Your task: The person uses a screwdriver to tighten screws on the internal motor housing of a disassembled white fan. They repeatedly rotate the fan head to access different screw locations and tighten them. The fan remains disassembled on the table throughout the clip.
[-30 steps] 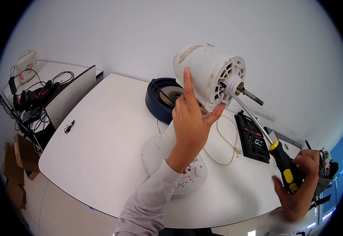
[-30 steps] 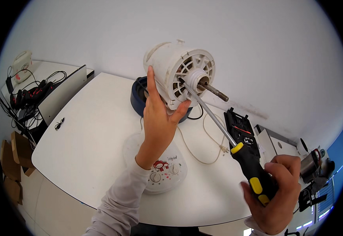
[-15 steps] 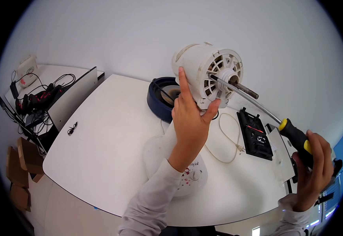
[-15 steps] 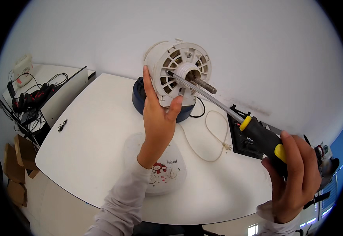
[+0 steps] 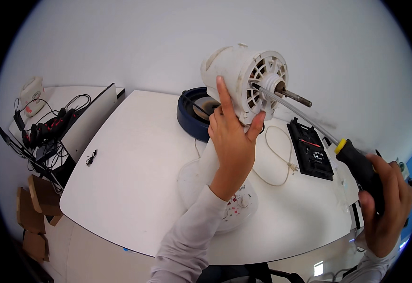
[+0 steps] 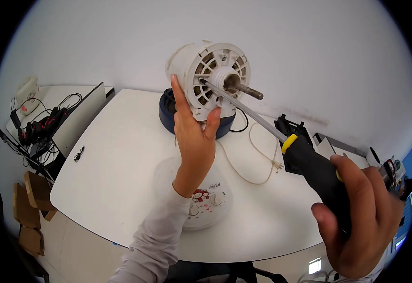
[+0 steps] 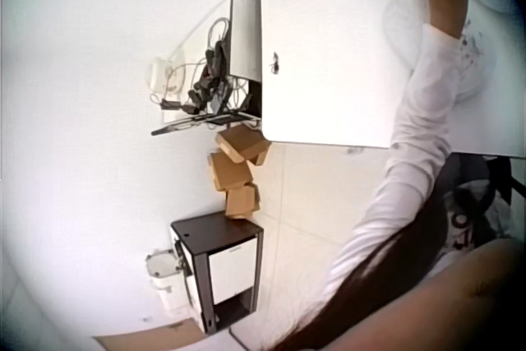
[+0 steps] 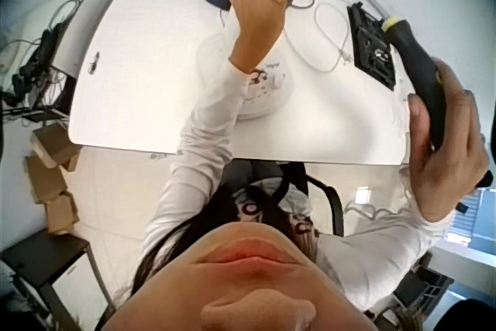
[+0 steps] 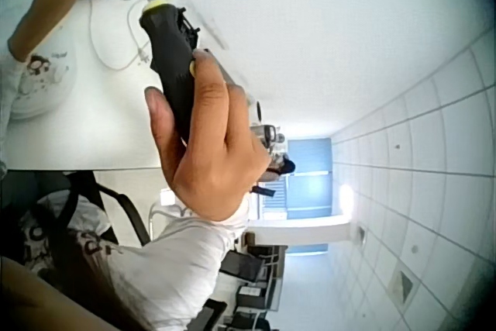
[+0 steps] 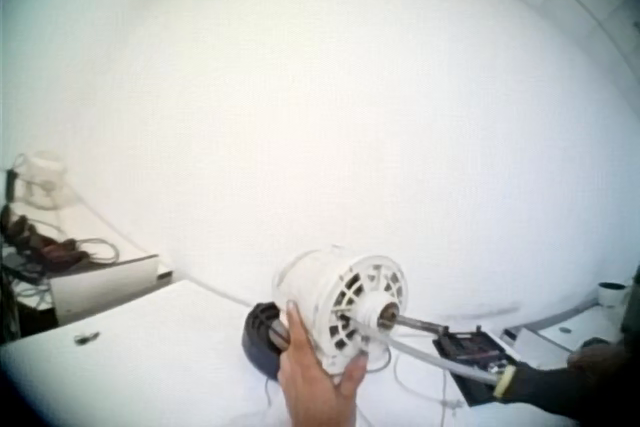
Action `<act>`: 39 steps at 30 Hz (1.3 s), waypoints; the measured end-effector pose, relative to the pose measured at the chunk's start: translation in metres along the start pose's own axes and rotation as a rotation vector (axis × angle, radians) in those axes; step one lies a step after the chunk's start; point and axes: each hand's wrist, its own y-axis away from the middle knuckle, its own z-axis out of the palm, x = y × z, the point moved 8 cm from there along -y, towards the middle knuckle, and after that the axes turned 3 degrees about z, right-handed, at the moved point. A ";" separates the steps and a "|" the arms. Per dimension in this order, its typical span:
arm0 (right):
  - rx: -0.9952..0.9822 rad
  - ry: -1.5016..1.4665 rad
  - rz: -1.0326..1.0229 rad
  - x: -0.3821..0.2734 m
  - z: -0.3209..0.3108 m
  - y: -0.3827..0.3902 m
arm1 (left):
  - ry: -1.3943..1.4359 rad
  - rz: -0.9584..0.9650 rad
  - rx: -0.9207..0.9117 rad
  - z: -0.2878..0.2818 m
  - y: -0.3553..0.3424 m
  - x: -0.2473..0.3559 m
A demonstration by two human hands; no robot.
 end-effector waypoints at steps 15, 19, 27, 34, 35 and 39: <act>0.271 -0.211 -0.212 -0.008 -0.019 -0.019 | -0.113 0.046 -0.027 0.000 0.005 0.008; 0.176 -0.334 -0.139 0.007 -0.015 -0.019 | -0.115 0.035 -0.026 0.003 0.007 0.011; 0.036 -0.548 0.233 0.051 0.019 -0.015 | -0.220 0.106 0.007 0.004 0.014 0.018; -0.122 -0.579 -0.067 0.022 0.011 -0.018 | -0.342 0.177 -0.008 0.008 0.023 0.022; -0.120 -0.558 -0.094 0.018 0.010 -0.016 | -0.331 0.180 -0.007 0.008 0.023 0.023; 0.007 -0.327 -0.187 0.014 0.016 -0.012 | -0.192 0.143 -0.019 0.005 0.020 0.020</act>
